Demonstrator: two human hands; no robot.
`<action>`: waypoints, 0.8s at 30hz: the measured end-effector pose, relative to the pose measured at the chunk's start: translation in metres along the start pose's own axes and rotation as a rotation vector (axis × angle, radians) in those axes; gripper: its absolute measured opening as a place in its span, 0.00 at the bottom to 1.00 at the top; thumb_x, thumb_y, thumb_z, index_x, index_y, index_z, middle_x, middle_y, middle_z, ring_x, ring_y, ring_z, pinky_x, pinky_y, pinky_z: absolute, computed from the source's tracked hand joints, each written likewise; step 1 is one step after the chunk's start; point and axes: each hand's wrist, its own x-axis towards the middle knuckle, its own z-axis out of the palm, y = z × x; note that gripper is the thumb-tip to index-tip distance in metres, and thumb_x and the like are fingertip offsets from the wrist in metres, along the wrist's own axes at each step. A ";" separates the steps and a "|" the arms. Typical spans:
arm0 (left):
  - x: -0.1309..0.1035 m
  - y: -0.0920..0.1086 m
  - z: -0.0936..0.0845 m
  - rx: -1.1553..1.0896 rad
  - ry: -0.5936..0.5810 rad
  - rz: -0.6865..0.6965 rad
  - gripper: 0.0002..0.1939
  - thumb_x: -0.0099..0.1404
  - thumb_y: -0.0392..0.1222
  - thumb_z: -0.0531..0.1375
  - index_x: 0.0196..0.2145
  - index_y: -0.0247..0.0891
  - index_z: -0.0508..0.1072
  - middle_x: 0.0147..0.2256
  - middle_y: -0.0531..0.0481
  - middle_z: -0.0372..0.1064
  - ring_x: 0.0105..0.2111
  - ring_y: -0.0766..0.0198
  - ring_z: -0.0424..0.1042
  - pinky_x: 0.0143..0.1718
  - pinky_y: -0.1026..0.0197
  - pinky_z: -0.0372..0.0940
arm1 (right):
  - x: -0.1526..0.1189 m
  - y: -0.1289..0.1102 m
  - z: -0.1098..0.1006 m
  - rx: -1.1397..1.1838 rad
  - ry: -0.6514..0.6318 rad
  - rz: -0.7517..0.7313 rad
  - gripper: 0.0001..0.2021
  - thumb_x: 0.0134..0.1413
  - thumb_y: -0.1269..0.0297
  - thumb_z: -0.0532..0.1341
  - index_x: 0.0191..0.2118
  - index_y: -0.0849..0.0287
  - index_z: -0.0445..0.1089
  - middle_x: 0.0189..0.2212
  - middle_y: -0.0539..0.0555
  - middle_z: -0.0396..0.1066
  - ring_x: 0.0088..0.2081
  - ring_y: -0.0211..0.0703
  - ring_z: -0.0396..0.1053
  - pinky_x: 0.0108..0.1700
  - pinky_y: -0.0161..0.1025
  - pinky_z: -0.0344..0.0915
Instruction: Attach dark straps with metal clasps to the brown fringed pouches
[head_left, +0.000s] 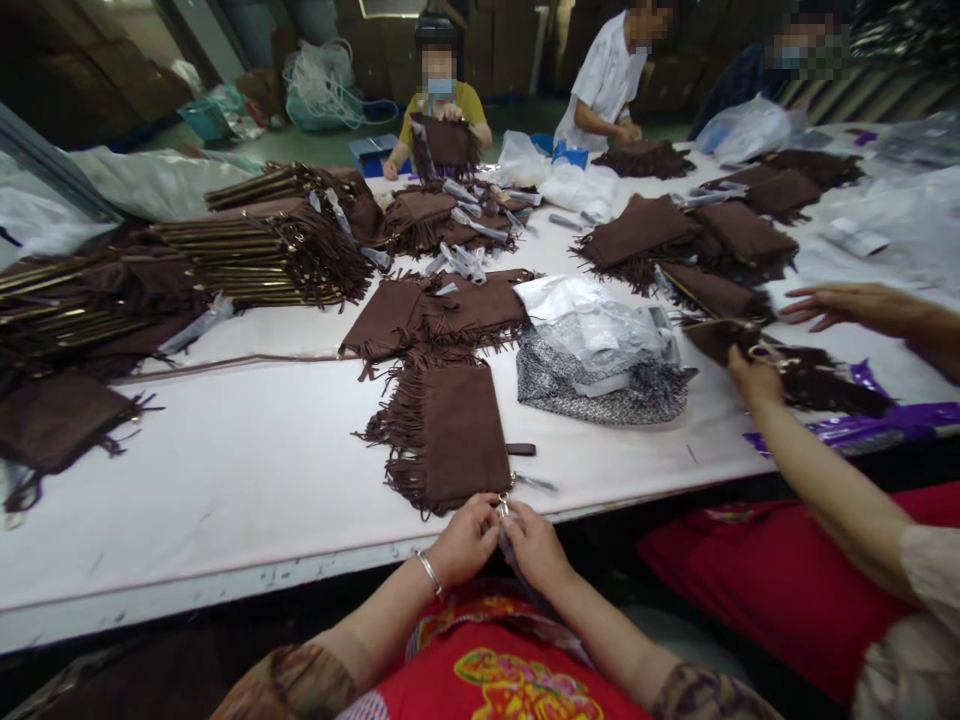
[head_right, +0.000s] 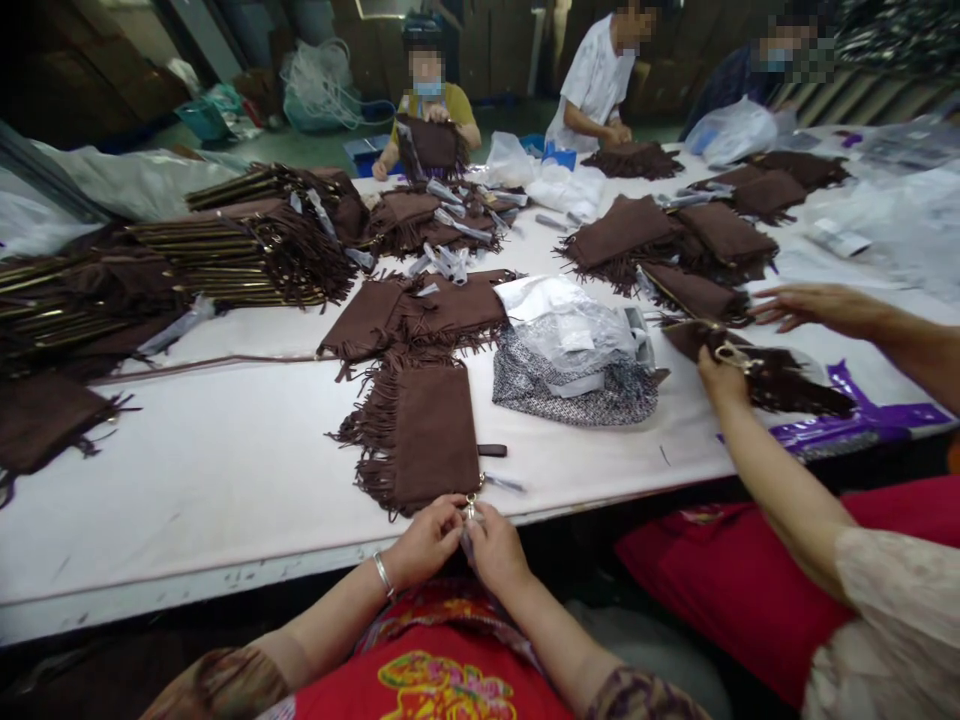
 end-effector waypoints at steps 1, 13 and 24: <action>0.000 -0.002 0.002 0.004 0.024 0.002 0.07 0.59 0.32 0.54 0.25 0.38 0.67 0.48 0.42 0.68 0.50 0.59 0.67 0.53 0.55 0.60 | 0.002 -0.001 -0.001 -0.029 0.012 -0.040 0.19 0.54 0.59 0.54 0.50 0.59 0.69 0.35 0.56 0.75 0.36 0.45 0.72 0.40 0.38 0.65; 0.001 -0.001 0.013 0.003 0.166 -0.061 0.07 0.58 0.31 0.54 0.25 0.38 0.67 0.45 0.42 0.69 0.49 0.58 0.66 0.53 0.54 0.60 | 0.021 -0.015 -0.007 0.070 -0.049 0.124 0.13 0.50 0.57 0.57 0.26 0.61 0.72 0.22 0.54 0.72 0.26 0.42 0.67 0.29 0.36 0.60; 0.004 0.004 0.004 0.057 0.191 0.017 0.07 0.60 0.32 0.53 0.25 0.38 0.66 0.34 0.47 0.68 0.37 0.62 0.67 0.42 0.60 0.62 | 0.000 -0.014 -0.018 0.331 -0.180 0.166 0.20 0.52 0.47 0.58 0.36 0.62 0.71 0.23 0.51 0.71 0.24 0.37 0.65 0.28 0.33 0.60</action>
